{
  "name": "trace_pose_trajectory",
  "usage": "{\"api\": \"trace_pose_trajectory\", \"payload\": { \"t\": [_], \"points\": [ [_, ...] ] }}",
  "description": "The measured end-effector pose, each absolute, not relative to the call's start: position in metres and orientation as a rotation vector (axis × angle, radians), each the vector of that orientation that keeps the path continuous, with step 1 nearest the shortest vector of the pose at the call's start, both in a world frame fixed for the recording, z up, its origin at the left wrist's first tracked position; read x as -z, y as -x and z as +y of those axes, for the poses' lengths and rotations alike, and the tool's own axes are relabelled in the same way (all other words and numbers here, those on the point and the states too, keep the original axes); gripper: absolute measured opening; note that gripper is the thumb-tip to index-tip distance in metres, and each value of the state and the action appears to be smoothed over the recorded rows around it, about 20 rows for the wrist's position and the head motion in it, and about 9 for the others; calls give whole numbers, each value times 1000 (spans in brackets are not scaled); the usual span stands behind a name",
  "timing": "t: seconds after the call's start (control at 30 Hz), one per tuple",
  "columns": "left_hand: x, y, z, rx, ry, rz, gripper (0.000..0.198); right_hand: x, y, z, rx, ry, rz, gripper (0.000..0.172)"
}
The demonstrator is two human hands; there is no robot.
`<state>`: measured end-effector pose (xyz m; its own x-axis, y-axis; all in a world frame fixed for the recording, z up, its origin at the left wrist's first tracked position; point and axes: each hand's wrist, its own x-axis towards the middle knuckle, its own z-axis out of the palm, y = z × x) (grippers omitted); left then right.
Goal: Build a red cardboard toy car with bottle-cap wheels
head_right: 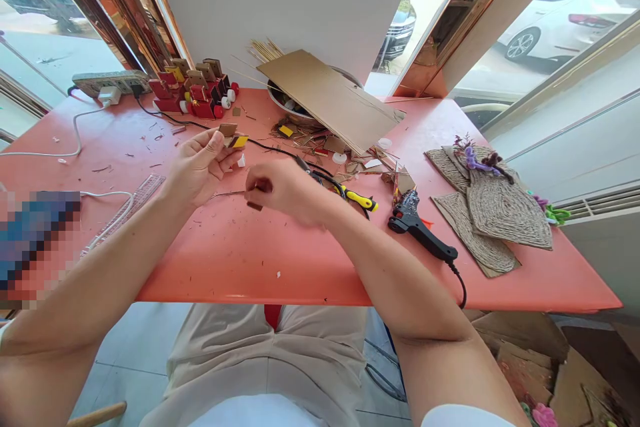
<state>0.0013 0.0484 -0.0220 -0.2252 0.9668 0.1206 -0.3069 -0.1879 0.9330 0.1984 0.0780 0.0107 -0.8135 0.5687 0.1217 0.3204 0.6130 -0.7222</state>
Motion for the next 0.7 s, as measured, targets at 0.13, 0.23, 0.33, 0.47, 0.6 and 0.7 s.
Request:
{"api": "trace_pose_trajectory", "payload": {
  "t": [0.13, 0.23, 0.33, 0.47, 0.6, 0.7],
  "points": [
    [21, -3, 49, -1563, -880, 1013, 13, -11, -214, 106, -1219, 692, -2029, 23],
    [21, -6, 46, -1479, -859, 999, 12, -5, -216, 113, -1265, 670, -1733, 44],
    [21, -12, 40, -1390, -879, 940, 18, -1, -211, 108, -1242, 623, -1644, 52],
    [20, -19, 34, -1348, -897, 904, 27, -3, -202, 94, -1189, 568, -1653, 55],
    [18, -22, 33, -1369, -858, 933, 21, -7, -201, 89, -1184, 584, -1699, 58],
    [18, -22, 34, -1397, -827, 953, 21, -8, -202, 90, -1110, 579, -1753, 57]
  ]
}}
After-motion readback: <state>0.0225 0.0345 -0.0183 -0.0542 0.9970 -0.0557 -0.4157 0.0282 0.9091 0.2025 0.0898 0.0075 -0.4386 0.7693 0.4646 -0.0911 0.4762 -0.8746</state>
